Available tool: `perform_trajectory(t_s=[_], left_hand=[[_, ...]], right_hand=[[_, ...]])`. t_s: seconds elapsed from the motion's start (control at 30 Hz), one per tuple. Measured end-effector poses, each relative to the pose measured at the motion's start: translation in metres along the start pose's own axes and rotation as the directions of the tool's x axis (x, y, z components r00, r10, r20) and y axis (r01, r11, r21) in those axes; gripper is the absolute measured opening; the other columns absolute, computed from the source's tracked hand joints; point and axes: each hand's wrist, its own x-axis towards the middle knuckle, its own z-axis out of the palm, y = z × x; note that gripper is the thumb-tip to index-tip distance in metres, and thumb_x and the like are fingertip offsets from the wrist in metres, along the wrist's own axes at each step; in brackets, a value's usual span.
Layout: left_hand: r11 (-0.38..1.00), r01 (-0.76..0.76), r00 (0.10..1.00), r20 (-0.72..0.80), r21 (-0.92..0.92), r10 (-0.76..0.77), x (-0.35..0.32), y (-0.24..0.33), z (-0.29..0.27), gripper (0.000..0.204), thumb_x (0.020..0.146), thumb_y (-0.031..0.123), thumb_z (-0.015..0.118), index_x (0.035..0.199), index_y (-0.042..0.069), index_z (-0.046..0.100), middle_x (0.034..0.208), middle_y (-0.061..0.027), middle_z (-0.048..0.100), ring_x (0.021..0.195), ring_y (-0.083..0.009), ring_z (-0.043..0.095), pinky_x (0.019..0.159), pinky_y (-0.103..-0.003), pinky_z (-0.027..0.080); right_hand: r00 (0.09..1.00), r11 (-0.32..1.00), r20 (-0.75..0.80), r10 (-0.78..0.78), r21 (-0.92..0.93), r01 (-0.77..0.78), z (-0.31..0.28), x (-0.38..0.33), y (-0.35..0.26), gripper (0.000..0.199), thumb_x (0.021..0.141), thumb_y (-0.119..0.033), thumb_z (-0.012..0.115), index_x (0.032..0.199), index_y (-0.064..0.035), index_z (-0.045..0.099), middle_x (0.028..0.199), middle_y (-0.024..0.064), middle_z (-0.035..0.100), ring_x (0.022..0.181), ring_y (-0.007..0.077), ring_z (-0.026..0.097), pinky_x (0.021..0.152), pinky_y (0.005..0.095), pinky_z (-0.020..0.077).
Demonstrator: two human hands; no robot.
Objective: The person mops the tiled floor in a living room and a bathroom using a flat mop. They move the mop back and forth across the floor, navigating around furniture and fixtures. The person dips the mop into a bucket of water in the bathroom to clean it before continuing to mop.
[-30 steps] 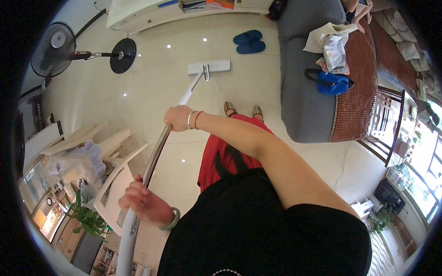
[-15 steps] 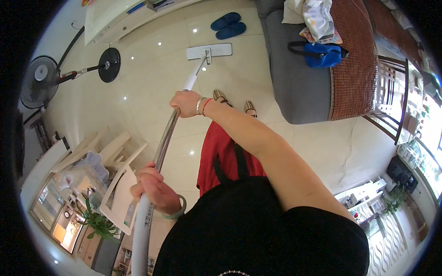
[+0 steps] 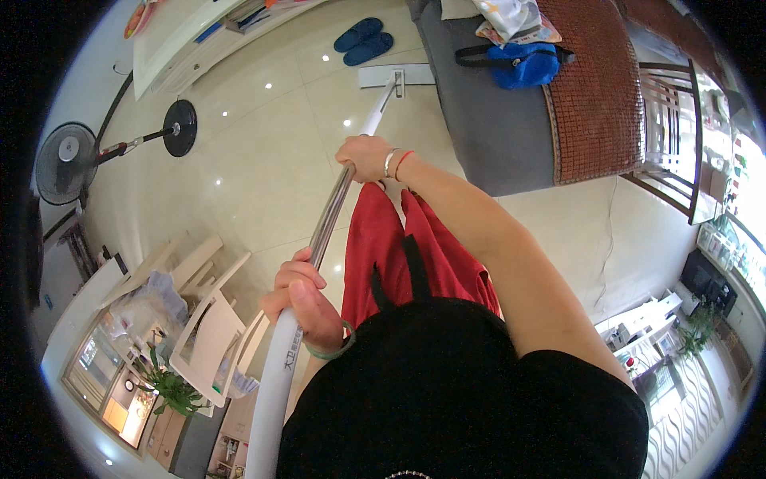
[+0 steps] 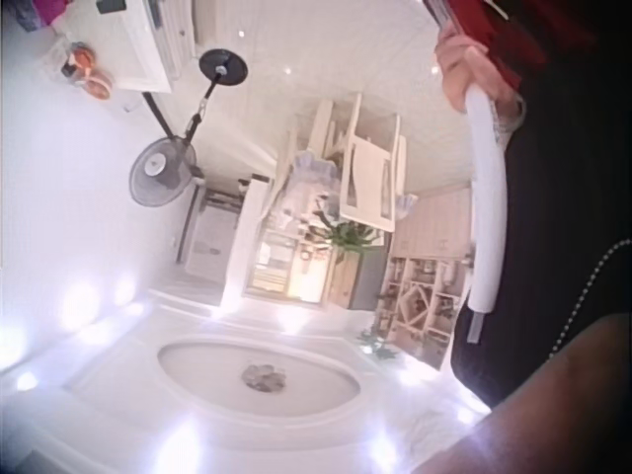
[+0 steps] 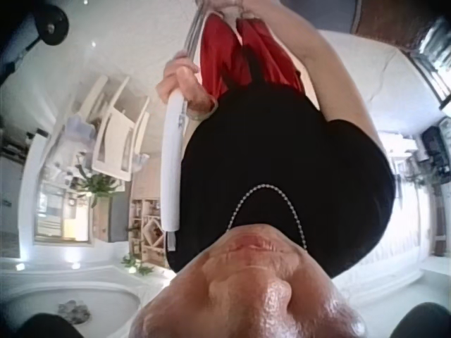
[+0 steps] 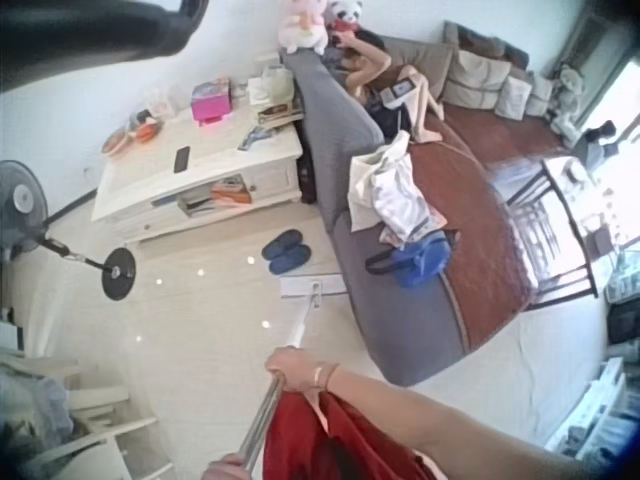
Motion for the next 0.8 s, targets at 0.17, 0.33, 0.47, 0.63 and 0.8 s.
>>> perform_trajectory(t_s=[0.17,0.33,0.47,0.63,0.8], left_hand=[[0.999,-0.035,0.992,0.119,-0.008,0.036,-0.018,0.007,0.016,0.012,0.092,0.003,0.047,0.085,0.008,0.039,0.063,-0.0073,0.047,0.06,-0.0155,0.046,0.078,-0.046,0.048],[0.996,-0.027,0.986,0.159,-0.086,0.04,-0.03,0.01,0.002,0.016,0.086,-0.006,0.052,0.08,0.005,0.043,0.062,-0.0076,0.051,0.056,-0.0179,0.05,0.07,-0.044,0.051],[0.997,-0.024,0.978,0.207,-0.077,0.039,-0.046,0.014,-0.023,0.017,0.084,-0.008,0.051,0.08,0.005,0.043,0.06,-0.0072,0.05,0.056,-0.0183,0.05,0.07,-0.044,0.051],[0.997,0.003,0.971,0.239,-0.082,0.016,-0.063,0.016,-0.079,0.017,0.085,-0.007,0.05,0.078,0.005,0.042,0.06,-0.0071,0.05,0.057,-0.0184,0.05,0.071,-0.045,0.05],[0.995,0.084,0.938,0.34,-0.048,-0.063,-0.082,0.025,-0.177,0.015,0.091,-0.002,0.044,0.081,0.008,0.039,0.065,-0.0062,0.048,0.064,-0.0169,0.047,0.081,-0.047,0.046]], right_hand=[[0.99,0.999,-0.139,-0.03,0.041,0.036,0.003,-0.035,0.015,0.016,0.069,-0.01,0.064,0.07,-0.0092,0.048,0.078,0.0072,0.056,0.086,0.0295,0.056,0.071,0.041,0.0475],[0.953,0.994,-0.3,0.039,0.111,-0.006,0.029,-0.051,0.006,0.013,0.069,-0.007,0.062,0.066,-0.0095,0.049,0.071,0.0034,0.055,0.082,0.0269,0.055,0.067,0.0386,0.0477],[0.933,0.989,-0.359,0.038,0.147,0.017,0.05,-0.063,-0.012,0.012,0.07,-0.009,0.06,0.064,-0.0101,0.05,0.07,0.0024,0.055,0.08,0.0257,0.054,0.065,0.038,0.0482],[0.903,0.991,-0.427,0.041,0.13,0.017,0.107,-0.063,-0.038,0.011,0.07,-0.008,0.06,0.065,-0.0107,0.051,0.07,0.0035,0.055,0.081,0.0261,0.055,0.065,0.038,0.0484],[0.872,0.99,-0.49,0.019,0.132,0.052,0.184,-0.051,-0.095,0.011,0.072,-0.009,0.061,0.068,-0.0096,0.051,0.072,0.0062,0.055,0.079,0.0283,0.054,0.066,0.0391,0.0482]])
